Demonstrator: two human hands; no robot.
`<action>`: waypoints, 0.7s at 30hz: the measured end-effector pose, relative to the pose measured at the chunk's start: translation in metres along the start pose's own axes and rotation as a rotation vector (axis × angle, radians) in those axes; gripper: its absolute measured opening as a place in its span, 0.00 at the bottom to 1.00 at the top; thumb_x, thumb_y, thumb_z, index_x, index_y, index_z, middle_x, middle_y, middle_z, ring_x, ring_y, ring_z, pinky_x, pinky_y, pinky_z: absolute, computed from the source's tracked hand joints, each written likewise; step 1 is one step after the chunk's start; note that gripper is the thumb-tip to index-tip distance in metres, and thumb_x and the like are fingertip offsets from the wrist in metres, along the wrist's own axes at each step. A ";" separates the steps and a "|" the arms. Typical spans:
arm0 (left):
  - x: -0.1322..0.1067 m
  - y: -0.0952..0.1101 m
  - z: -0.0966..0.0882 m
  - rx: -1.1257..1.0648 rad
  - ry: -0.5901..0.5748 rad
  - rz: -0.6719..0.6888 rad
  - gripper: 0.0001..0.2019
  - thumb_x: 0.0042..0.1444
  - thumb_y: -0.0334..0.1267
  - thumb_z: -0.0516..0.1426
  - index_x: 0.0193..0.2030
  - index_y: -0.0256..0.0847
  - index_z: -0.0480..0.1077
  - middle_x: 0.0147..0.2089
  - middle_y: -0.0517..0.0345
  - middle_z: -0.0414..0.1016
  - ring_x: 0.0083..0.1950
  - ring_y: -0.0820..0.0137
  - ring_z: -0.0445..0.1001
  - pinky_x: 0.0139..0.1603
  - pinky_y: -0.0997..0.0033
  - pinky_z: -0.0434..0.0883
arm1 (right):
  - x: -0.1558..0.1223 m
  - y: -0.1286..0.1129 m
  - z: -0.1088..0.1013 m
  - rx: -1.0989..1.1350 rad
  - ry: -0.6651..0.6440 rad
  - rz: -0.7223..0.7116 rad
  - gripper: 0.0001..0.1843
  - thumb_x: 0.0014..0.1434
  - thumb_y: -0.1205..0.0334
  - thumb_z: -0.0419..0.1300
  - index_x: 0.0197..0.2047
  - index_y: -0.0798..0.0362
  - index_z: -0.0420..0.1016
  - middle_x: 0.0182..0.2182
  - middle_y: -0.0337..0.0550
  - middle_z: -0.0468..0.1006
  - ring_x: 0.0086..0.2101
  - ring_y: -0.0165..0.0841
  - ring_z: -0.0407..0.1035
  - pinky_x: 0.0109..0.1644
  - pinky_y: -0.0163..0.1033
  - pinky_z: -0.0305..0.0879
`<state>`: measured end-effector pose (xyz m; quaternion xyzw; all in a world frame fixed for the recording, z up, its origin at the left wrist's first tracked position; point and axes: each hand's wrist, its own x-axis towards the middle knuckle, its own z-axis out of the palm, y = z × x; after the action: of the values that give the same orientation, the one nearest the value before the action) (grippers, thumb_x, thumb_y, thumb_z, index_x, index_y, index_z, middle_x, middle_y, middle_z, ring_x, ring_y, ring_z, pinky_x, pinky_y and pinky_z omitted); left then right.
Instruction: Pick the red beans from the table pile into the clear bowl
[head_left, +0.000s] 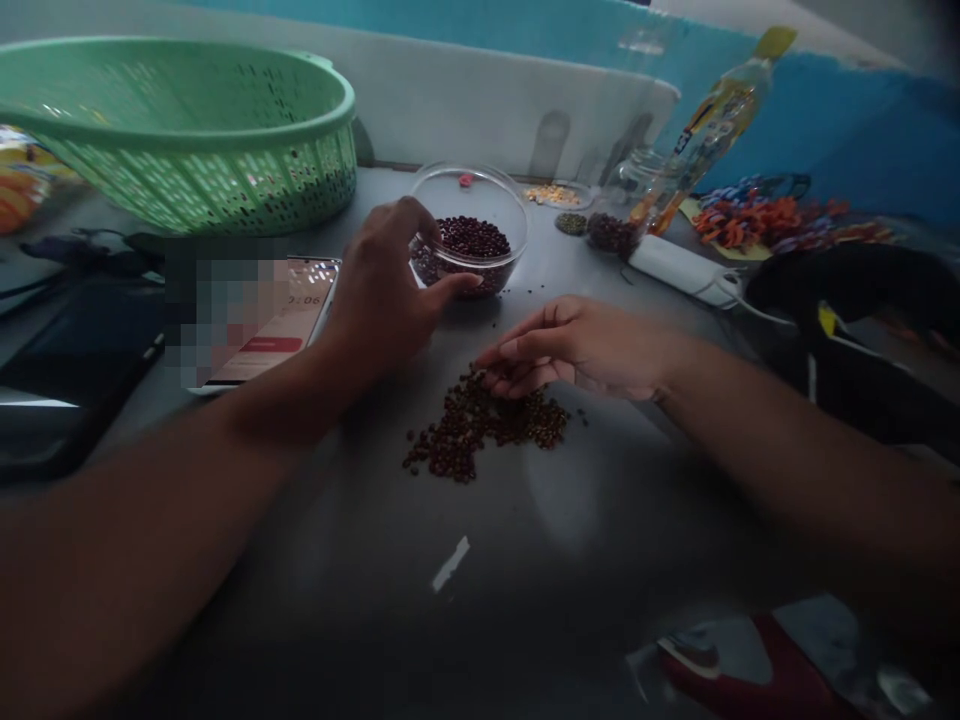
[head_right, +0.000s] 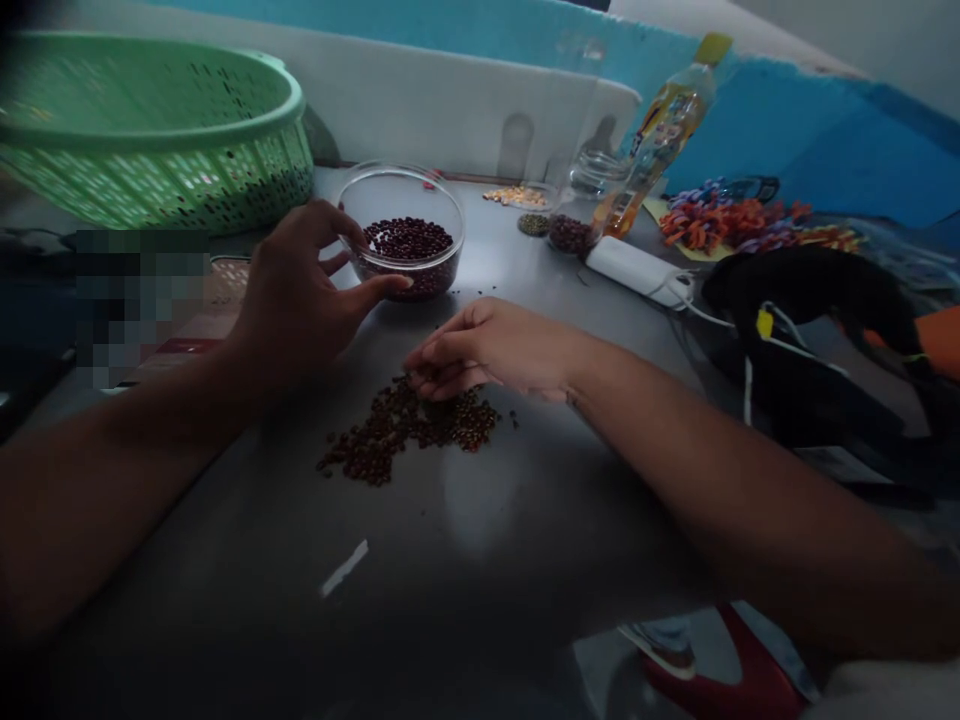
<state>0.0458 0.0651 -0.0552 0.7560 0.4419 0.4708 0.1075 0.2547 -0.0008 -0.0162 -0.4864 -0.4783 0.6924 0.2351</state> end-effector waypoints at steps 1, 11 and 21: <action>0.000 0.000 0.000 -0.001 -0.001 -0.003 0.20 0.49 0.41 0.74 0.42 0.46 0.68 0.49 0.54 0.74 0.55 0.55 0.77 0.58 0.50 0.79 | 0.000 0.000 0.000 0.007 -0.001 0.008 0.11 0.64 0.76 0.61 0.36 0.61 0.86 0.34 0.51 0.86 0.33 0.31 0.80 0.42 0.33 0.79; -0.001 -0.004 0.001 -0.012 0.012 0.010 0.22 0.47 0.41 0.74 0.42 0.48 0.68 0.49 0.54 0.75 0.56 0.53 0.77 0.58 0.48 0.79 | 0.001 0.001 -0.008 -0.185 -0.019 -0.042 0.08 0.59 0.75 0.69 0.39 0.56 0.88 0.31 0.44 0.87 0.31 0.27 0.80 0.39 0.30 0.78; 0.000 0.002 0.000 -0.048 -0.009 -0.013 0.18 0.48 0.40 0.73 0.40 0.45 0.69 0.46 0.53 0.73 0.54 0.53 0.76 0.59 0.46 0.78 | -0.001 -0.006 -0.006 -0.443 0.123 -0.205 0.04 0.51 0.68 0.75 0.28 0.52 0.85 0.18 0.36 0.78 0.21 0.26 0.72 0.23 0.29 0.68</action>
<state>0.0473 0.0639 -0.0536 0.7525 0.4348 0.4771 0.1305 0.2595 0.0035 -0.0104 -0.5162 -0.6499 0.5123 0.2206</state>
